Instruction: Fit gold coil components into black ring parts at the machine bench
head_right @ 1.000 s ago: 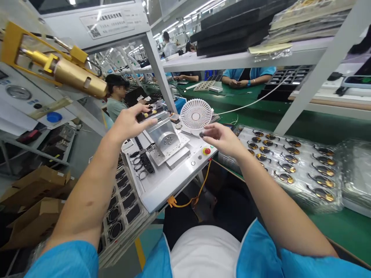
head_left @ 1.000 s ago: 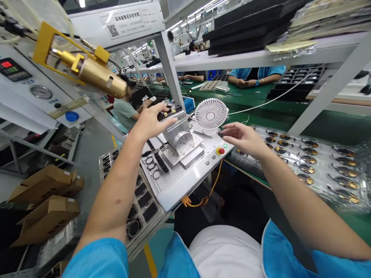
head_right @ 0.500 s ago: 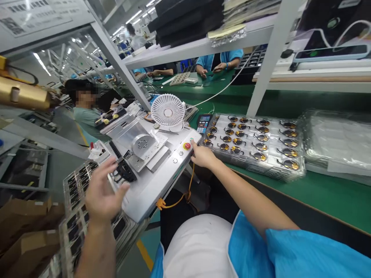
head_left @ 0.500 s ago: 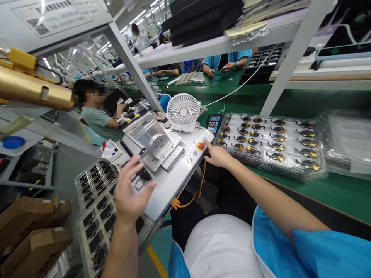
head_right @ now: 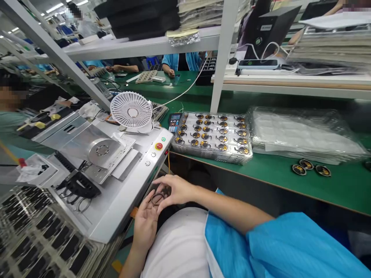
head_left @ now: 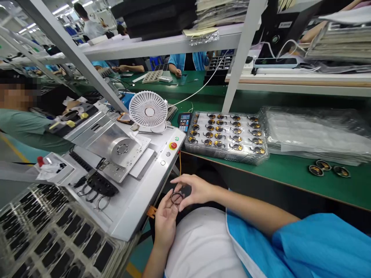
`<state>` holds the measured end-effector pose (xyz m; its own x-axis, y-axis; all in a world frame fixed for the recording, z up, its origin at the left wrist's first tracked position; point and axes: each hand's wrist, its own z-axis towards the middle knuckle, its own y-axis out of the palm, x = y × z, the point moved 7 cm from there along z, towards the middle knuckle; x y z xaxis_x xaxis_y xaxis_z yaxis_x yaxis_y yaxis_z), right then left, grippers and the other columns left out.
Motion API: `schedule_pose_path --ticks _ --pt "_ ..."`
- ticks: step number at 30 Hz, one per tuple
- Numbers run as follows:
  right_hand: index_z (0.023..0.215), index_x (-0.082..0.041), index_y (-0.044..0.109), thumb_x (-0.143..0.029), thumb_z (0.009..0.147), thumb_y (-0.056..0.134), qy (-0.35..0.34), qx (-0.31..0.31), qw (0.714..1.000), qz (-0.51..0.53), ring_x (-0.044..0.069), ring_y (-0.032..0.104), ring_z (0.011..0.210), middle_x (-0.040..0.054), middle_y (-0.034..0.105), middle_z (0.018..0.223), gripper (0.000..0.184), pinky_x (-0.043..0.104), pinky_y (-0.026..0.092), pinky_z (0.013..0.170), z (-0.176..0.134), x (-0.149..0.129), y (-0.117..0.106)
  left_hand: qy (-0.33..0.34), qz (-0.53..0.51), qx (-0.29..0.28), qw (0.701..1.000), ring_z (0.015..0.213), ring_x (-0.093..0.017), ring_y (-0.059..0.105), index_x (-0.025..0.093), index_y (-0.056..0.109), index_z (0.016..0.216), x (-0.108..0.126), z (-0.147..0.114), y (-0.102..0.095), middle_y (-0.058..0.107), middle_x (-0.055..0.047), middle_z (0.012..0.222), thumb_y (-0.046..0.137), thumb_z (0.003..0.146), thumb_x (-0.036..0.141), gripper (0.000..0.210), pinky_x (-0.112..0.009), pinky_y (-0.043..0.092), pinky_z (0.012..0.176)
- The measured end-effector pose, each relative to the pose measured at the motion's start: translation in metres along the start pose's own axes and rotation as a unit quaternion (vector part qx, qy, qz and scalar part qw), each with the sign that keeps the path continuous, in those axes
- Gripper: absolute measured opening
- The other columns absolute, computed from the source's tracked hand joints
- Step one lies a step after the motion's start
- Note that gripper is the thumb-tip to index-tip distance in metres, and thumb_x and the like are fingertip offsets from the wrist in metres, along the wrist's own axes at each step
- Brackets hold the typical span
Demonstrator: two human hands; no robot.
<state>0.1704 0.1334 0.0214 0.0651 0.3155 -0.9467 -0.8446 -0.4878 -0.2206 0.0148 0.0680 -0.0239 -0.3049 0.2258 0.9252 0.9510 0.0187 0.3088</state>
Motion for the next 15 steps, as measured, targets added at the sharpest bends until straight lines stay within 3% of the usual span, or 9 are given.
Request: schedule_pose_path --ticks 3,6,7,9,11,13,15 --pt "0.129 -0.022 0.065 -0.052 0.059 0.097 -0.035 0.064 0.997 0.0 0.023 0.069 0.097 0.0064 0.077 0.101 0.083 0.033 0.054 0.086 -0.012 -0.001 0.017 0.004 -0.056 0.005 0.998 0.108 -0.033 0.075 0.025 0.075 0.12 -0.003 0.005 0.004 0.077 -0.015 0.114 0.093 0.065 0.05 0.063 -0.049 0.06 0.096" --pt "0.129 -0.02 0.065 -0.05 0.063 0.096 -0.08 0.017 0.995 -0.053 0.023 0.067 0.101 0.0084 0.074 0.107 0.079 0.033 0.054 0.088 0.002 -0.012 0.007 0.015 -0.068 0.028 0.997 0.1 -0.03 0.077 0.027 0.077 0.116 0.0 0.008 0.002 0.078 -0.013 0.111 0.096 0.06 0.046 0.062 -0.043 0.063 0.087" --pt "0.128 -0.019 0.066 -0.048 0.067 0.095 -0.082 0.005 0.992 -0.099 0.024 0.066 0.104 0.0096 0.073 0.111 0.073 0.034 0.054 0.092 0.013 -0.016 -0.006 0.02 -0.062 0.037 0.997 0.099 -0.028 0.077 0.028 0.078 0.116 0.002 0.008 0.0 0.078 -0.012 0.115 0.096 0.061 0.043 0.06 -0.041 0.063 0.086" --pt "0.122 -0.018 0.069 -0.042 0.081 0.086 -0.022 0.031 0.97 -0.24 0.025 0.064 0.11 0.011 0.071 0.117 0.05 0.036 0.051 0.1 0.039 -0.016 -0.051 0.028 -0.045 0.054 0.997 0.099 -0.027 0.077 0.029 0.078 0.116 0.006 0.007 -0.004 0.076 -0.012 0.124 0.096 0.063 0.038 0.056 -0.039 0.062 0.086" --pt "0.119 -0.018 0.07 -0.033 0.098 0.066 0.122 0.114 0.905 -0.391 0.026 0.062 0.114 0.0124 0.07 0.118 0.026 0.039 0.049 0.102 0.065 -0.007 -0.115 0.031 -0.031 0.061 0.997 0.1 -0.027 0.077 0.029 0.078 0.116 0.009 0.004 -0.006 0.075 -0.012 0.125 0.095 0.065 0.036 0.054 -0.04 0.061 0.089" --pt "0.124 -0.012 0.067 -0.024 0.1 0.059 0.189 0.147 0.865 -0.44 0.034 0.06 0.118 0.0212 0.068 0.118 0.028 0.046 0.049 0.1 0.088 -0.002 -0.163 0.033 -0.028 0.059 0.997 0.1 -0.028 0.078 0.028 0.077 0.116 0.011 0.0 -0.007 0.077 -0.011 0.12 0.094 0.067 0.035 0.053 -0.043 0.061 0.092" --pt "0.123 -0.007 0.067 -0.022 0.095 0.065 0.202 0.126 0.857 -0.458 0.04 0.058 0.119 0.0276 0.067 0.116 0.032 0.05 0.049 0.099 0.107 0.005 -0.188 0.039 -0.029 0.059 0.997 0.102 -0.029 0.077 0.026 0.077 0.116 0.012 -0.004 -0.008 0.078 -0.011 0.117 0.093 0.068 0.033 0.051 -0.044 0.061 0.094"
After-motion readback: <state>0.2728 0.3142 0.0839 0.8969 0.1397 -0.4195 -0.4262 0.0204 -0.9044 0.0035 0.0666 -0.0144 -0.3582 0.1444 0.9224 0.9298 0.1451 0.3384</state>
